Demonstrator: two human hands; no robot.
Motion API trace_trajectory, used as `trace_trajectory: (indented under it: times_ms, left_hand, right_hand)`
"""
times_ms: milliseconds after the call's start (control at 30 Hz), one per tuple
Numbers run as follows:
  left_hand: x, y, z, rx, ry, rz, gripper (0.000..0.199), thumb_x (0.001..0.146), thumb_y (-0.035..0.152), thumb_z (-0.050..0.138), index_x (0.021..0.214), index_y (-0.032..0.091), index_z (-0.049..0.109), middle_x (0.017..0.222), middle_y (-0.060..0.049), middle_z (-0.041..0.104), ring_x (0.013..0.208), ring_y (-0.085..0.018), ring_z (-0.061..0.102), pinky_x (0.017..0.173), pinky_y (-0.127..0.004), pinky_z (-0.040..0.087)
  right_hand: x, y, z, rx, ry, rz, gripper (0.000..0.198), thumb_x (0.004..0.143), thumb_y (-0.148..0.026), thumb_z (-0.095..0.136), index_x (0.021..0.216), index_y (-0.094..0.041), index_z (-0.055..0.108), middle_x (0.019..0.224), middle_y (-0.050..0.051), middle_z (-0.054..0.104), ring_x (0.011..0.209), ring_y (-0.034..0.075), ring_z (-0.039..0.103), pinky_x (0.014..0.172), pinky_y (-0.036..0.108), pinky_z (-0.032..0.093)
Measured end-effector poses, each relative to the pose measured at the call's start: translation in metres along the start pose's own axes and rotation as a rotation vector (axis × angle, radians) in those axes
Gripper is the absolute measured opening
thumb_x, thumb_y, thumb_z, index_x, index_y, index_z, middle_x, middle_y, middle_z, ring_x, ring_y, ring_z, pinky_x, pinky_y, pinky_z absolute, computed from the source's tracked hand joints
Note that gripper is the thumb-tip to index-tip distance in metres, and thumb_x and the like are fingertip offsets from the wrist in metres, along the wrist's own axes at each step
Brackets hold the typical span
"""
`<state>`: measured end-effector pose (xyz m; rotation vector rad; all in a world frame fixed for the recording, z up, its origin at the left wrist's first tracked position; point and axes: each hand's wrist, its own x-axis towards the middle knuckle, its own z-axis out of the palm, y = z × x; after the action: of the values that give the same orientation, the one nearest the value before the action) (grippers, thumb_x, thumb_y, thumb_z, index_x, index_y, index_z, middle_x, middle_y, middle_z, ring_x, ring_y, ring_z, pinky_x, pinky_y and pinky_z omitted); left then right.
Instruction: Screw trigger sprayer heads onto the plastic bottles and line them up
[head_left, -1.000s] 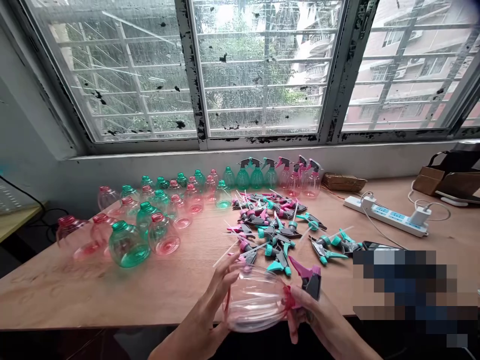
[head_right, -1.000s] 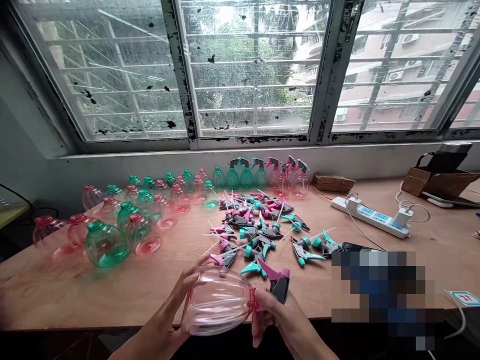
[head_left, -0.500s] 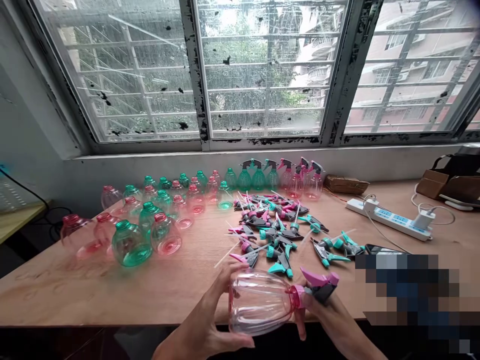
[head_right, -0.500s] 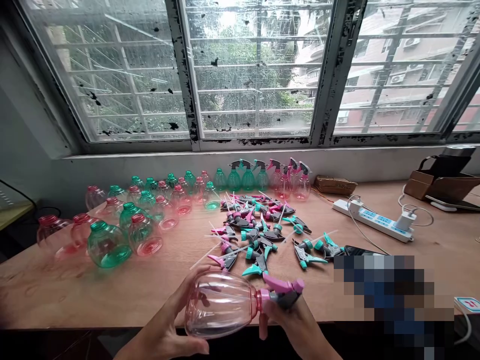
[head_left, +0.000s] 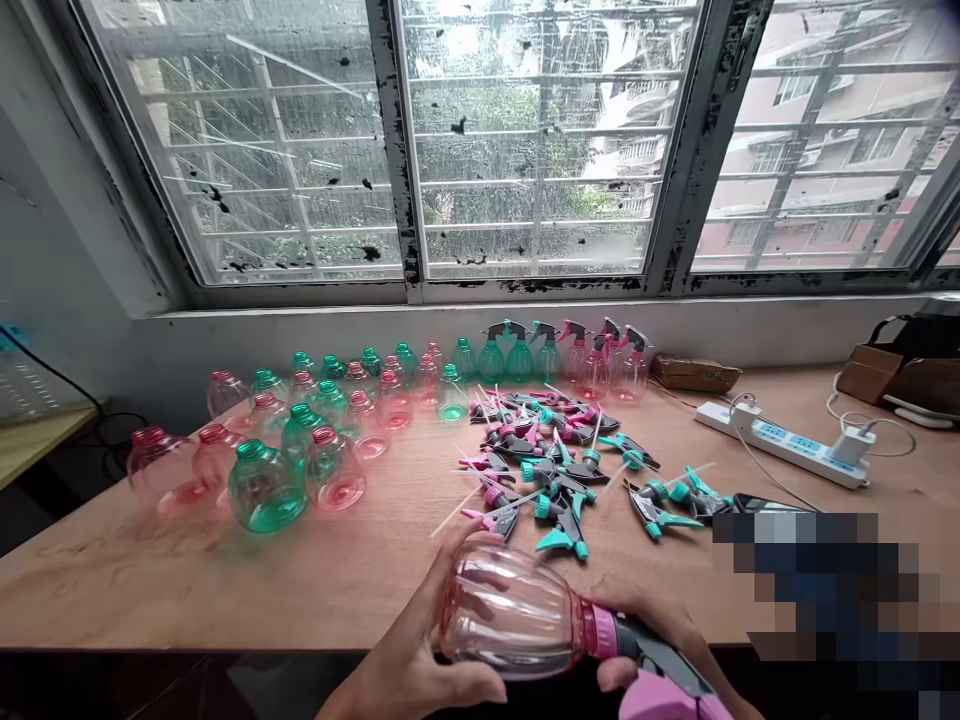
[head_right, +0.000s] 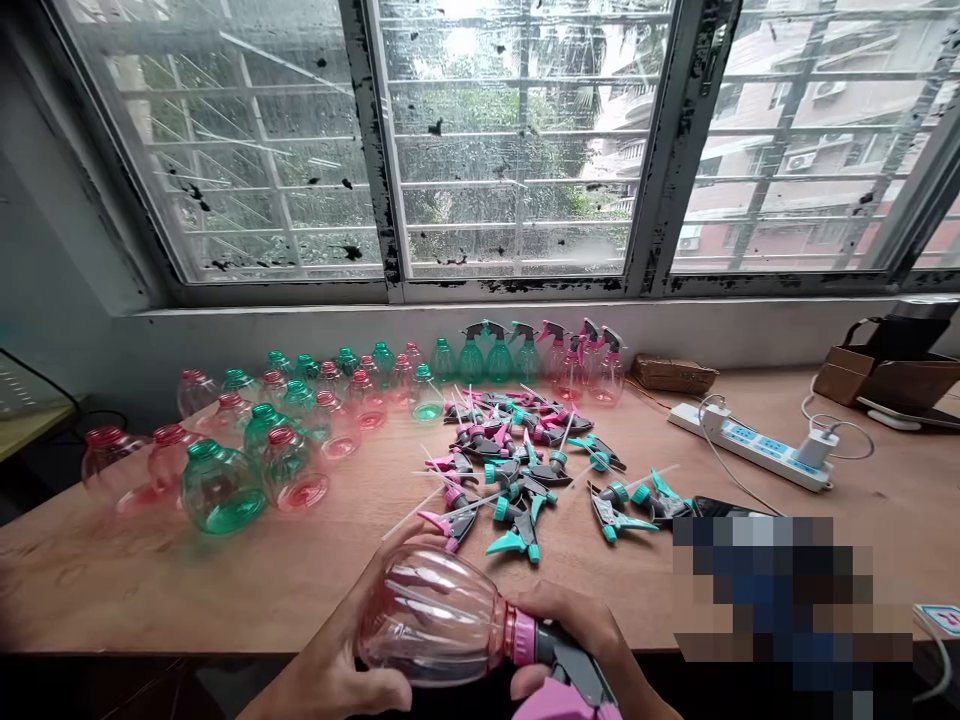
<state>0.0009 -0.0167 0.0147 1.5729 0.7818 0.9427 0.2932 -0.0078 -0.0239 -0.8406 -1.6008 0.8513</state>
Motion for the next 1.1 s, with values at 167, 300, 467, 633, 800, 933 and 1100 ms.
trace_trajectory:
  times_ms: [167,300,467,633,800,933,1100]
  left_hand:
    - [0.007,-0.011,0.001,0.185,0.041,0.328,0.098,0.060,0.056,0.097,0.143,0.045,0.046,0.151,-0.009,0.047,0.146,-0.043,0.039,0.117,-0.056,0.042]
    - [0.006,-0.004,-0.002,0.312,0.025,0.479,0.093,0.066,0.058,0.092,0.145,0.047,0.043,0.147,-0.008,0.049,0.145,-0.041,0.042,0.119,-0.056,0.040]
    - [0.008,0.001,-0.011,0.475,-0.002,0.310,0.121,0.065,0.052,0.094,0.159,0.049,0.019,0.165,-0.012,0.033,0.153,-0.045,0.033,0.124,-0.063,0.032]
    - [0.041,0.019,-0.032,0.566,0.068,0.275,0.104,0.088,0.042,0.081,0.164,0.045,0.011,0.173,-0.010,0.024,0.150,-0.038,0.044,0.122,-0.058,0.041]
    - [0.098,0.046,-0.060,0.556,0.215,0.197,0.039,0.095,0.038,0.072,0.133,0.035,0.068,0.154,-0.005,0.058,0.144,-0.033,0.053,0.122,-0.051,0.043]
    - [0.150,0.032,-0.090,0.552,0.441,0.130,0.049,0.099,0.036,0.065,0.146,0.029,0.055,0.154,-0.011,0.056,0.140,-0.032,0.055,0.116,-0.051,0.047]
    - [0.209,-0.010,-0.125,0.640,0.714,0.089,0.051,0.096,0.030,0.071,0.144,0.021,0.055,0.156,-0.013,0.050,0.141,-0.038,0.050,0.114,-0.064,0.042]
  right_hand:
    - [0.001,0.008,-0.001,0.007,-0.056,-0.013,0.049,0.072,-0.069,0.084,0.098,-0.027,0.085,0.078,0.009,0.082,0.062,0.030,0.073,0.057,0.036,0.056]
    - [0.000,0.015,0.001,0.025,-0.091,-0.036,0.049,0.073,-0.070,0.082,0.094,-0.026,0.085,0.072,0.008,0.080,0.057,0.027,0.071,0.051,0.031,0.053]
    - [0.018,0.001,-0.015,0.158,-0.008,0.112,0.041,0.078,-0.059,0.086,0.101,-0.025,0.083,0.082,0.010,0.081,0.067,0.029,0.074,0.060,0.036,0.060]
    - [0.123,-0.025,-0.081,-0.066,0.315,0.032,0.041,0.085,-0.062,0.077,0.096,-0.023,0.075,0.069,0.005,0.073,0.060,0.025,0.070,0.062,0.040,0.063]
    - [0.261,-0.022,-0.122,-0.562,0.193,-0.019,0.060,0.090,-0.074,0.057,0.094,-0.016,0.071,0.075,0.011,0.076,0.066,0.029,0.074,0.061,0.038,0.060]
    - [0.330,0.004,-0.116,-0.801,0.175,-0.013,0.060,0.090,-0.072,0.059,0.092,-0.015,0.075,0.075,0.014,0.078,0.071,0.032,0.074,0.063,0.036,0.050]
    - [0.374,0.043,-0.104,-1.061,0.114,0.038,0.053,0.093,-0.066,0.060,0.099,-0.016,0.078,0.088,0.019,0.081,0.081,0.037,0.074,0.062,0.035,0.042]
